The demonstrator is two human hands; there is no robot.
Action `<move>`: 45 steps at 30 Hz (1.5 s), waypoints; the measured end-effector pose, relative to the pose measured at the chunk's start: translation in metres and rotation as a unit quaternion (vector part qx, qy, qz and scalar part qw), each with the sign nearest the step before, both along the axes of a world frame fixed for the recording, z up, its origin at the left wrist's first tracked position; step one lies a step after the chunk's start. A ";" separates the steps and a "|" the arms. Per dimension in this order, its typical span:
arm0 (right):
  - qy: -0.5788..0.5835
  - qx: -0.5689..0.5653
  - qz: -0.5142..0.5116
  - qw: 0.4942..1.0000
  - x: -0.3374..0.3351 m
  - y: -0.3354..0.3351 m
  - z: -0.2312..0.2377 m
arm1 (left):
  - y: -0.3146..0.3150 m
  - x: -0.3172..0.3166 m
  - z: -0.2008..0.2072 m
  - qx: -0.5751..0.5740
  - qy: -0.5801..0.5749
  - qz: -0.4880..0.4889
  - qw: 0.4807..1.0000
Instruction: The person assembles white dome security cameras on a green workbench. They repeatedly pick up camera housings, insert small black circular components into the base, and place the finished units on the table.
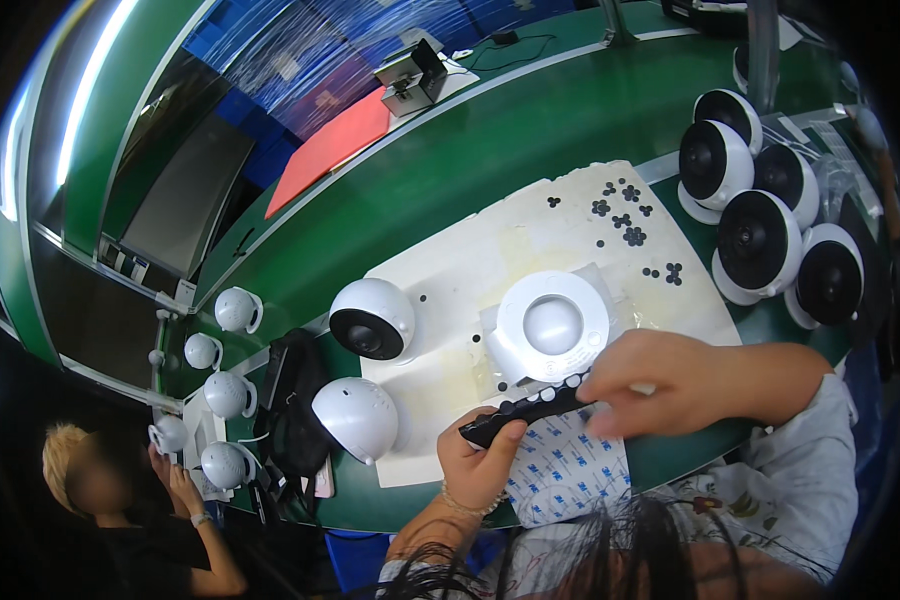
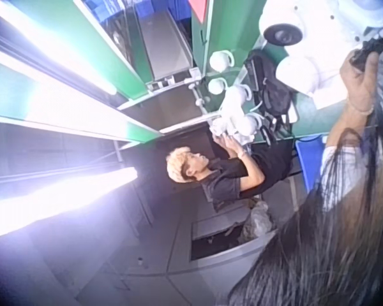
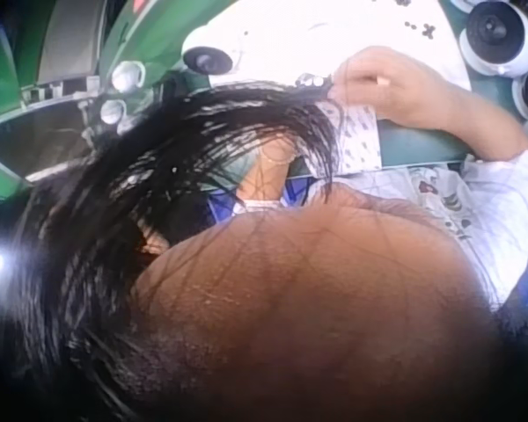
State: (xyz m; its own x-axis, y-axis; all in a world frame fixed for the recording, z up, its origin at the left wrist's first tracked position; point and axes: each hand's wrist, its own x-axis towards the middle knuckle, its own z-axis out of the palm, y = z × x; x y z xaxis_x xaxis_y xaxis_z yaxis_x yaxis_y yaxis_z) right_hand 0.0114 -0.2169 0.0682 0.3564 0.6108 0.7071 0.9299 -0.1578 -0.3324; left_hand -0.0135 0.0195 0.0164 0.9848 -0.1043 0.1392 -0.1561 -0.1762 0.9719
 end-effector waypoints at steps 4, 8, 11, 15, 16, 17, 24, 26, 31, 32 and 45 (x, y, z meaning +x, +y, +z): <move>0.175 0.217 -0.036 0.960 0.006 0.000 0.004 | 0.002 0.012 -0.009 0.156 -0.372 -0.053 0.914; 0.324 0.164 -0.079 0.928 0.037 0.006 0.009 | -0.012 0.010 0.004 0.283 -0.356 -0.068 0.888; 0.385 0.169 -0.098 0.902 0.050 0.009 0.003 | -0.010 0.009 0.000 0.314 -0.376 -0.082 0.868; 0.377 0.161 -0.093 0.907 0.049 0.008 0.001 | -0.007 0.006 -0.001 0.343 -0.382 -0.093 0.853; 0.373 0.155 -0.097 0.909 0.049 0.007 0.000 | -0.007 0.006 0.000 0.344 -0.377 -0.097 0.855; 0.370 0.148 -0.102 0.911 0.049 0.007 -0.001 | -0.007 0.006 0.000 0.344 -0.373 -0.101 0.856; 0.372 0.144 -0.104 0.911 0.047 0.006 0.000 | -0.006 0.005 0.003 0.362 -0.365 -0.117 0.850; 0.375 0.154 -0.098 0.909 0.047 0.007 0.001 | -0.007 0.004 0.003 0.360 -0.363 -0.114 0.852; 0.327 0.129 -0.131 0.927 0.045 0.006 0.001 | -0.008 0.005 0.002 0.357 -0.361 -0.115 0.854; 0.307 0.125 -0.136 0.934 0.045 0.006 0.000 | -0.008 0.005 0.002 0.357 -0.362 -0.114 0.854; 0.034 -0.067 -0.264 0.961 0.034 0.004 0.004 | -0.007 0.004 0.002 0.349 -0.366 -0.105 0.856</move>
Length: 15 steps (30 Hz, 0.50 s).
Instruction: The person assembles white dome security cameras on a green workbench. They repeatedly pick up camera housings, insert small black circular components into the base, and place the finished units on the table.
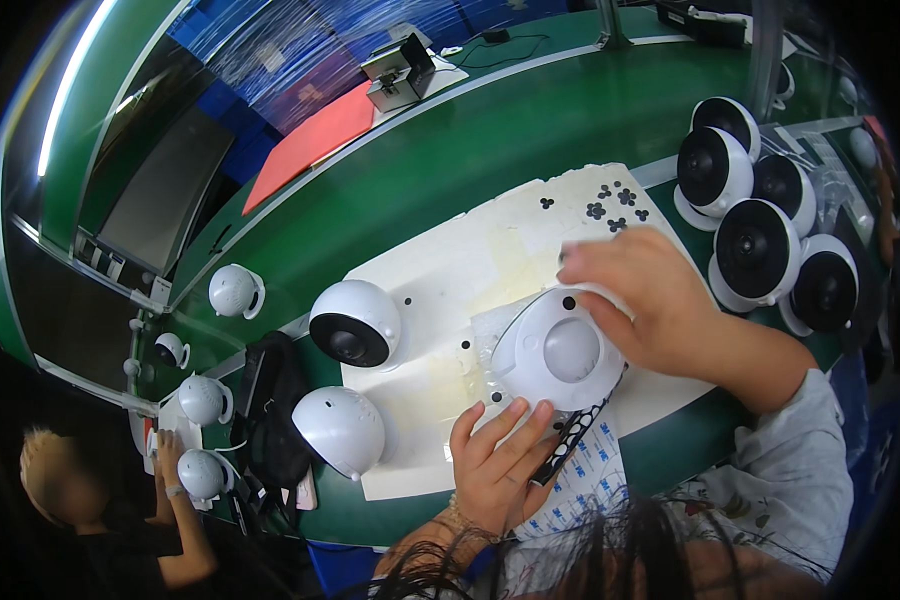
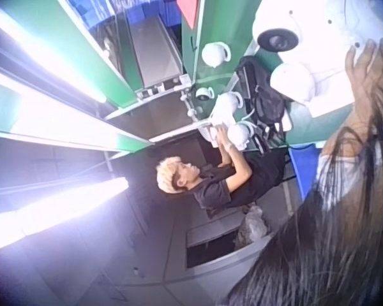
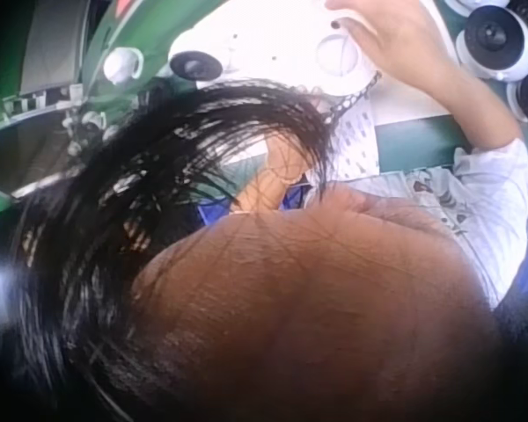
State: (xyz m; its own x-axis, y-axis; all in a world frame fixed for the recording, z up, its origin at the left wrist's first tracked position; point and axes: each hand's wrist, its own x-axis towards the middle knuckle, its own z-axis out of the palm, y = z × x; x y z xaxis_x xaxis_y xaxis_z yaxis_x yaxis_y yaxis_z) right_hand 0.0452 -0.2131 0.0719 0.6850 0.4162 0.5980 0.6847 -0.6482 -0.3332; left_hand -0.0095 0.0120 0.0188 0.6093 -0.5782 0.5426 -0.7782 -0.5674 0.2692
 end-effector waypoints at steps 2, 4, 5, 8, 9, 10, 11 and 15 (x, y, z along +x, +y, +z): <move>0.032 0.155 0.017 0.987 0.007 0.003 -0.003 | 0.000 0.000 -0.001 -0.001 0.004 -0.004 1.000; 0.088 0.201 0.083 0.972 0.008 0.013 -0.005 | 0.000 0.001 -0.002 -0.005 0.004 -0.008 1.000; 0.116 0.224 0.116 0.961 0.007 0.018 -0.006 | 0.000 0.001 -0.003 -0.007 0.001 -0.010 1.000; 0.190 0.205 0.136 0.950 0.004 0.030 -0.005 | 0.000 0.001 -0.003 -0.006 -0.003 -0.011 1.000; 0.195 0.197 0.126 0.953 0.005 0.030 -0.005 | 0.000 0.001 -0.003 -0.004 -0.005 -0.012 1.000; 0.197 0.201 0.126 0.951 0.005 0.030 -0.006 | 0.000 0.002 -0.003 -0.003 -0.005 -0.011 1.000; 0.199 0.206 0.127 0.950 0.005 0.030 -0.007 | 0.000 0.002 -0.004 -0.002 -0.006 -0.010 1.000; 0.187 0.202 0.128 0.953 0.006 0.031 -0.009 | 0.000 0.002 -0.004 -0.001 -0.004 -0.008 1.000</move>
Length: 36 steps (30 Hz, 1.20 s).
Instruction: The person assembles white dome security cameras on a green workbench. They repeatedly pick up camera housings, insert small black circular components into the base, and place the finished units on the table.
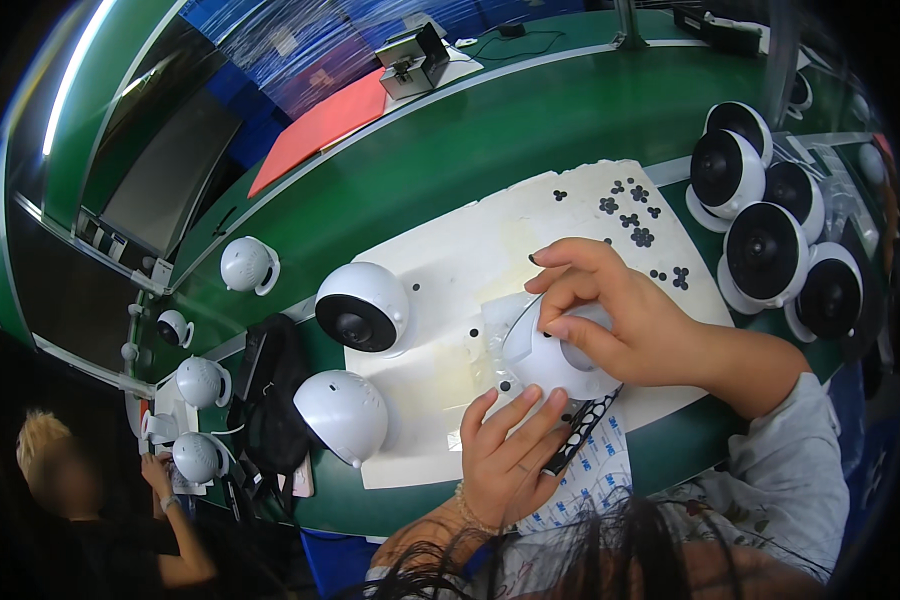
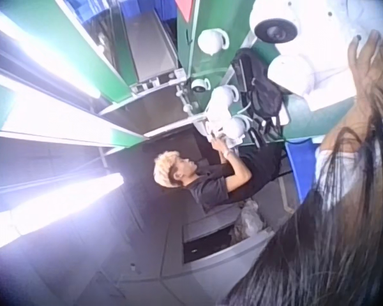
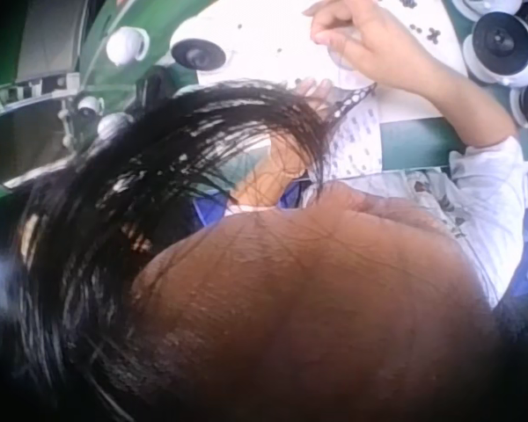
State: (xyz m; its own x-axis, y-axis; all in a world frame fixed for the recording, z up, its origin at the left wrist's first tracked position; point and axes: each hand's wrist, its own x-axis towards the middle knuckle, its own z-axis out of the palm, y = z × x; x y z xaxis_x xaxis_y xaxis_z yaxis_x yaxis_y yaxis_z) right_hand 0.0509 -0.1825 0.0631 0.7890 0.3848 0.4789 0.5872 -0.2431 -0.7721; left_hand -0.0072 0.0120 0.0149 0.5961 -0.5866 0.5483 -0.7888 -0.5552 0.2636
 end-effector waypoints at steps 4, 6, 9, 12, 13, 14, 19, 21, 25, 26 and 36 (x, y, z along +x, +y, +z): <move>0.028 0.046 0.007 0.999 0.000 0.000 0.000 | 0.000 -0.001 0.002 -0.002 0.000 0.001 1.000; 0.010 0.029 0.005 1.000 0.000 0.000 0.000 | 0.000 -0.002 0.002 -0.002 -0.002 0.002 1.000; 0.018 0.033 0.002 0.999 0.000 0.000 -0.002 | -0.001 0.000 -0.001 -0.005 0.000 0.000 1.000; 0.011 0.003 -0.013 1.000 -0.002 -0.001 0.001 | -0.002 -0.001 0.000 -0.012 -0.005 -0.001 1.000; -0.039 -0.041 -0.028 0.998 -0.004 -0.001 0.002 | -0.001 -0.001 -0.001 -0.014 -0.007 -0.001 1.000; -0.090 -0.083 -0.043 0.992 -0.005 -0.002 0.003 | 0.000 0.000 -0.002 -0.017 -0.008 -0.002 1.000; -0.244 -0.285 -0.105 0.921 -0.018 -0.009 0.002 | -0.001 0.003 -0.005 -0.029 -0.024 -0.004 0.999; -0.209 -0.274 -0.106 0.933 -0.026 -0.014 0.007 | -0.001 0.005 -0.005 -0.035 -0.029 -0.006 0.999; -0.094 -0.124 -0.060 0.986 -0.034 -0.030 -0.009 | -0.002 0.002 -0.004 -0.044 -0.028 -0.003 0.999; -0.065 -0.106 -0.046 0.991 -0.036 -0.029 -0.014 | -0.003 0.003 -0.004 -0.045 -0.029 -0.005 0.999; -0.025 -0.106 -0.035 0.993 -0.037 -0.024 -0.023 | -0.003 0.005 -0.008 -0.049 -0.034 -0.014 0.998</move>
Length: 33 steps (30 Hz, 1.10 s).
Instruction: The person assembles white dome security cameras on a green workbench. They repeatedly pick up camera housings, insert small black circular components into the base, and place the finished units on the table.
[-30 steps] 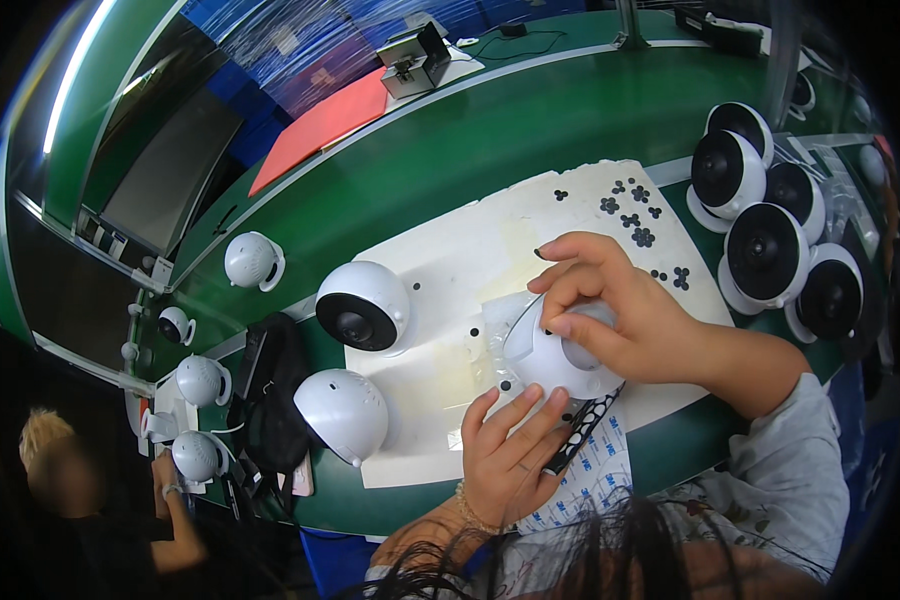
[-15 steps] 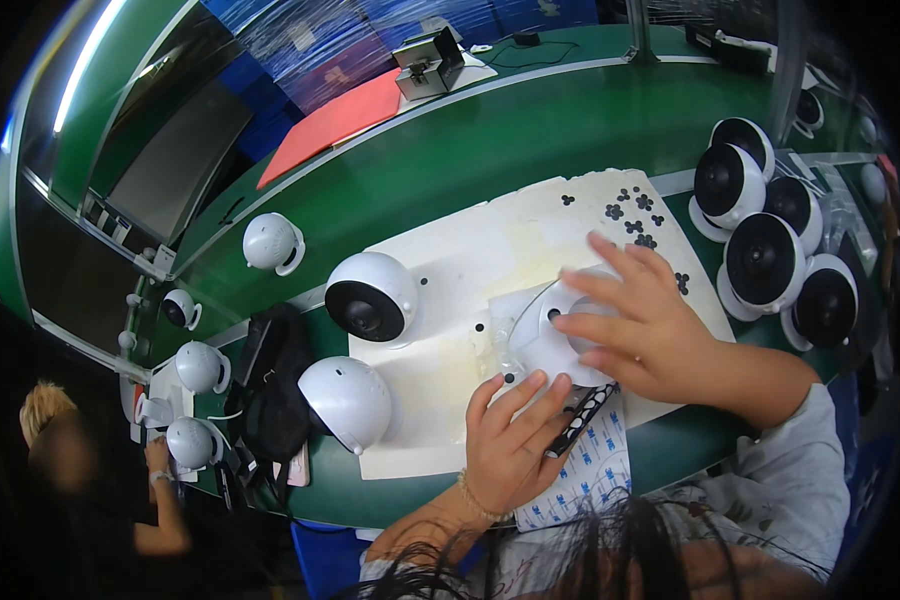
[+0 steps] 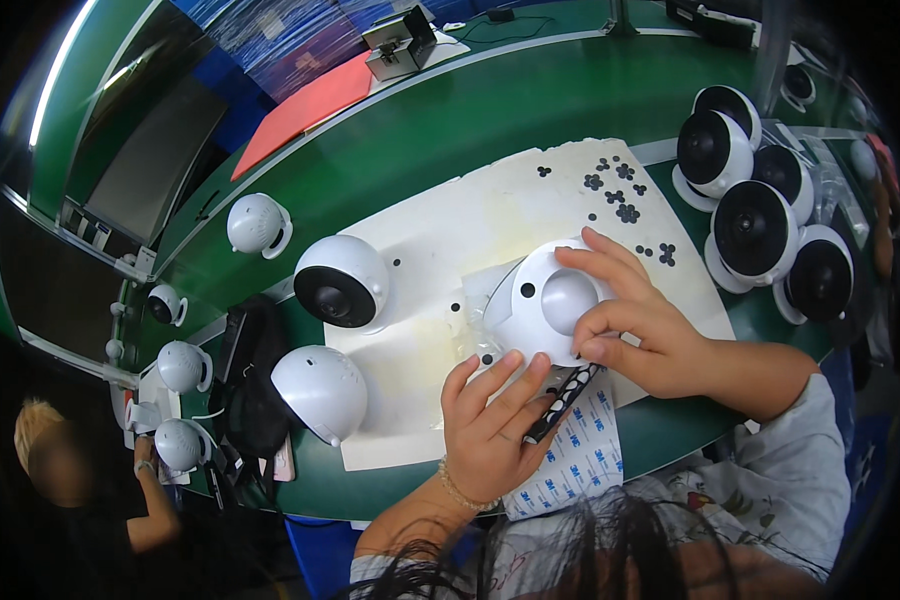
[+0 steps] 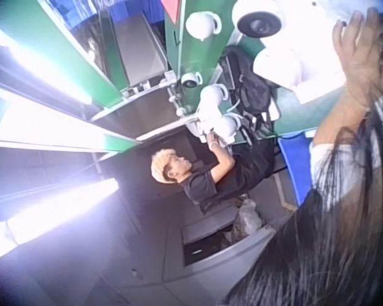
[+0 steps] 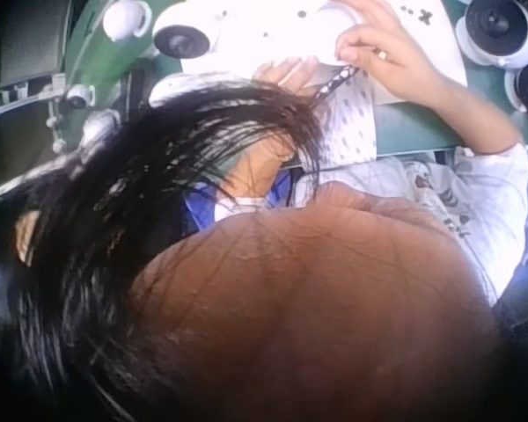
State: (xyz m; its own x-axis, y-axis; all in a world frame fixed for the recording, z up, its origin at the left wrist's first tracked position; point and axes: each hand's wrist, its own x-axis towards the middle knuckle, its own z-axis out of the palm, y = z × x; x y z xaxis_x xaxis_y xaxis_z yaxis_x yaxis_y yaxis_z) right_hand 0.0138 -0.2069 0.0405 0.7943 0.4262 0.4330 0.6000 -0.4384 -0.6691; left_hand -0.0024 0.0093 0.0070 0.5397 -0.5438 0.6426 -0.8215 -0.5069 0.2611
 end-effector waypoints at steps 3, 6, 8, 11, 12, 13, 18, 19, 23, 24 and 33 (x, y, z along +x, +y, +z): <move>-0.026 -0.013 -0.007 1.000 -0.001 0.000 0.000 | 0.000 0.000 0.000 0.002 -0.003 0.003 1.000; -0.120 -0.065 -0.041 0.990 -0.005 -0.002 -0.004 | -0.001 0.000 0.002 0.001 -0.001 0.006 1.000; -0.258 -0.154 -0.077 0.951 -0.009 -0.007 -0.012 | -0.001 0.000 0.002 0.001 0.002 0.007 1.000; -0.317 -0.214 -0.127 0.915 -0.020 -0.005 -0.014 | -0.001 0.000 0.002 -0.003 0.006 0.010 1.000; -0.313 -0.222 -0.144 0.912 -0.022 -0.005 -0.013 | -0.001 0.000 0.001 -0.004 0.008 0.011 1.000; -0.289 -0.178 -0.127 0.932 -0.023 -0.004 -0.011 | -0.002 0.000 0.001 -0.004 0.006 0.014 1.000; -0.233 -0.033 0.000 0.972 -0.013 0.008 -0.006 | -0.004 -0.001 0.001 -0.004 0.003 0.021 1.000; -0.264 -0.051 0.007 0.963 -0.012 0.008 -0.009 | -0.003 -0.001 0.001 -0.002 0.006 0.022 1.000; -0.240 -0.072 0.008 0.968 -0.014 -0.001 -0.015 | -0.002 -0.002 0.001 0.000 0.012 0.025 1.000; -0.197 -0.064 0.002 0.978 -0.013 -0.004 -0.014 | -0.003 -0.001 0.001 -0.001 0.012 0.027 1.000; 0.025 0.058 -0.059 0.996 0.001 -0.025 -0.010 | -0.004 -0.002 0.002 0.005 0.012 0.031 0.999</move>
